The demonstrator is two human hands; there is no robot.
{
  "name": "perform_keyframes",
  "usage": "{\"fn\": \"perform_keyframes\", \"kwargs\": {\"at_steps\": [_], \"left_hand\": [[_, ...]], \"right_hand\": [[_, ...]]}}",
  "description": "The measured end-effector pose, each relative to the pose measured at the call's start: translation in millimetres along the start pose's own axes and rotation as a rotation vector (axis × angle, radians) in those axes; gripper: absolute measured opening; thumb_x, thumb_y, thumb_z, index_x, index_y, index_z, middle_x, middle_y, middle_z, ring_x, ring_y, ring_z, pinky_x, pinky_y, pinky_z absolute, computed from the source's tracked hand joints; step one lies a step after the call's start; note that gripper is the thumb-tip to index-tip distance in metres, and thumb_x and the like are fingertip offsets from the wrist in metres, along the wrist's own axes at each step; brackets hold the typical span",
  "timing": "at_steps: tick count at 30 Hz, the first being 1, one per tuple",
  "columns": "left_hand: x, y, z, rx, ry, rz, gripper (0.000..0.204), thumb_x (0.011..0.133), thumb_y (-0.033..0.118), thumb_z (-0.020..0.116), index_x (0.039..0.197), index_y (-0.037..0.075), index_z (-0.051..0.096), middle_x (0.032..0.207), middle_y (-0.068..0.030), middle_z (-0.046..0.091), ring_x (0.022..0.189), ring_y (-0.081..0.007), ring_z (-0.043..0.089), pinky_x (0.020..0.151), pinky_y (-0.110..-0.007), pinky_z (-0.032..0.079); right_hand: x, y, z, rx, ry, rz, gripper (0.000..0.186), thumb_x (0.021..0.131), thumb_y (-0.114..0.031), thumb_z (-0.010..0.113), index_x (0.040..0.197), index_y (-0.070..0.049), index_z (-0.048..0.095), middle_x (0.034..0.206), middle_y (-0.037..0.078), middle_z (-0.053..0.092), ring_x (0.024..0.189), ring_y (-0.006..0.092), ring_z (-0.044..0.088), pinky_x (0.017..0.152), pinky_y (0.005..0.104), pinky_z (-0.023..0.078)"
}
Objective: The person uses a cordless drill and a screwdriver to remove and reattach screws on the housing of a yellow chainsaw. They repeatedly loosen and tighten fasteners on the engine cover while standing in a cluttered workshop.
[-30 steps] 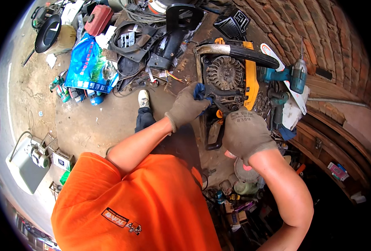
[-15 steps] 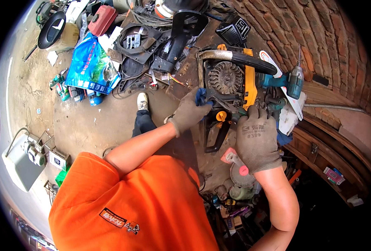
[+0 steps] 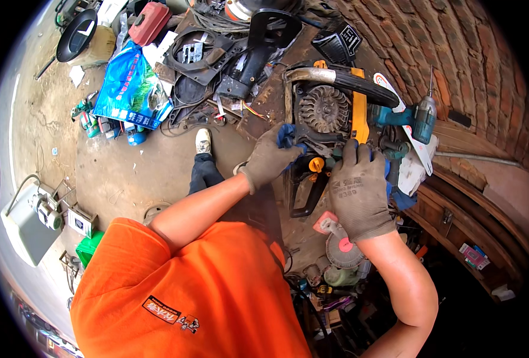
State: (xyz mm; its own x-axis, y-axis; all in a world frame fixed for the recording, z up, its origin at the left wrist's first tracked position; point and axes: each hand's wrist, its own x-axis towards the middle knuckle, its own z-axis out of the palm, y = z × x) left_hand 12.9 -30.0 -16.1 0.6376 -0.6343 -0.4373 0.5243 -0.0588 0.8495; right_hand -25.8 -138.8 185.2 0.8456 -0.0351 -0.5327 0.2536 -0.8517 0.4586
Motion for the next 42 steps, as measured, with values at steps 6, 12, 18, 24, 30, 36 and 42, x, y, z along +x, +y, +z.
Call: {"fn": "perform_keyframes", "kwargs": {"at_steps": [6, 12, 18, 24, 30, 36, 42], "left_hand": [[-5, 20, -6, 0.110, -0.001, -0.007, 0.041, 0.079, 0.016, 0.076, 0.113, -0.003, 0.062, 0.091, -0.0127, 0.070, 0.081, -0.0190, 0.062, 0.078, -0.036, 0.052], [1, 7, -1, -0.013, 0.012, -0.030, 0.041, 0.080, 0.016, 0.076, 0.114, -0.002, 0.062, 0.091, -0.0107, 0.070, 0.081, -0.0172, 0.062, 0.077, -0.034, 0.052], [-6, 29, -7, 0.058, -0.001, 0.006, 0.043, 0.080, 0.018, 0.075, 0.116, -0.002, 0.062, 0.095, -0.0173, 0.070, 0.087, -0.0294, 0.069, 0.081, -0.039, 0.053], [2, 24, 8, 0.227, 0.151, 0.021, 0.030, 0.079, 0.019, 0.082, 0.088, -0.001, 0.061, 0.072, -0.0046, 0.062, 0.064, -0.0115, 0.057, 0.058, -0.032, 0.049], [4, 16, 11, 0.134, 0.161, -0.007, 0.021, 0.088, 0.015, 0.076, 0.083, 0.003, 0.058, 0.069, 0.0009, 0.056, 0.058, -0.0068, 0.052, 0.049, -0.025, 0.043], [4, 17, 7, 0.179, 0.065, 0.078, 0.022, 0.085, 0.016, 0.080, 0.087, 0.001, 0.064, 0.075, -0.0001, 0.062, 0.062, -0.0059, 0.053, 0.051, -0.026, 0.045], [19, -4, -14, 0.172, 0.095, 0.161, 0.011, 0.092, 0.012, 0.072, 0.091, 0.002, 0.067, 0.082, 0.0035, 0.064, 0.073, -0.0047, 0.053, 0.064, -0.022, 0.045]], "right_hand": [[13, 1, -8, -0.055, -0.169, -0.194, 0.023, 0.083, -0.018, 0.060, 0.092, -0.003, 0.074, 0.103, 0.012, 0.061, 0.099, 0.0283, 0.057, 0.080, 0.0423, 0.043], [21, -20, -13, -0.059, -0.255, -0.060, 0.024, 0.084, -0.020, 0.059, 0.092, -0.004, 0.075, 0.101, 0.013, 0.061, 0.099, 0.0282, 0.058, 0.082, 0.0444, 0.043], [-27, 29, -14, 0.159, 0.190, 0.174, 0.018, 0.082, -0.010, 0.061, 0.097, -0.001, 0.066, 0.117, 0.021, 0.061, 0.112, 0.0355, 0.057, 0.100, 0.0505, 0.039], [-108, 41, 4, 0.685, 0.256, 0.536, 0.027, 0.082, -0.002, 0.061, 0.109, 0.003, 0.066, 0.121, 0.022, 0.062, 0.110, 0.0414, 0.059, 0.096, 0.0466, 0.047], [-175, 24, 93, 1.234, 0.277, 1.126, 0.025, 0.083, -0.006, 0.060, 0.106, 0.002, 0.069, 0.100, 0.014, 0.069, 0.088, 0.0232, 0.066, 0.080, 0.0344, 0.051], [-243, -1, 273, 1.185, 0.064, 1.299, 0.032, 0.084, -0.024, 0.062, 0.100, 0.002, 0.069, 0.092, 0.021, 0.068, 0.093, 0.0401, 0.066, 0.084, 0.0466, 0.050], [-235, 1, 380, 1.053, 0.017, 1.222, 0.045, 0.084, -0.032, 0.065, 0.116, 0.000, 0.064, 0.118, 0.029, 0.062, 0.110, 0.0447, 0.059, 0.096, 0.0517, 0.045]]}}
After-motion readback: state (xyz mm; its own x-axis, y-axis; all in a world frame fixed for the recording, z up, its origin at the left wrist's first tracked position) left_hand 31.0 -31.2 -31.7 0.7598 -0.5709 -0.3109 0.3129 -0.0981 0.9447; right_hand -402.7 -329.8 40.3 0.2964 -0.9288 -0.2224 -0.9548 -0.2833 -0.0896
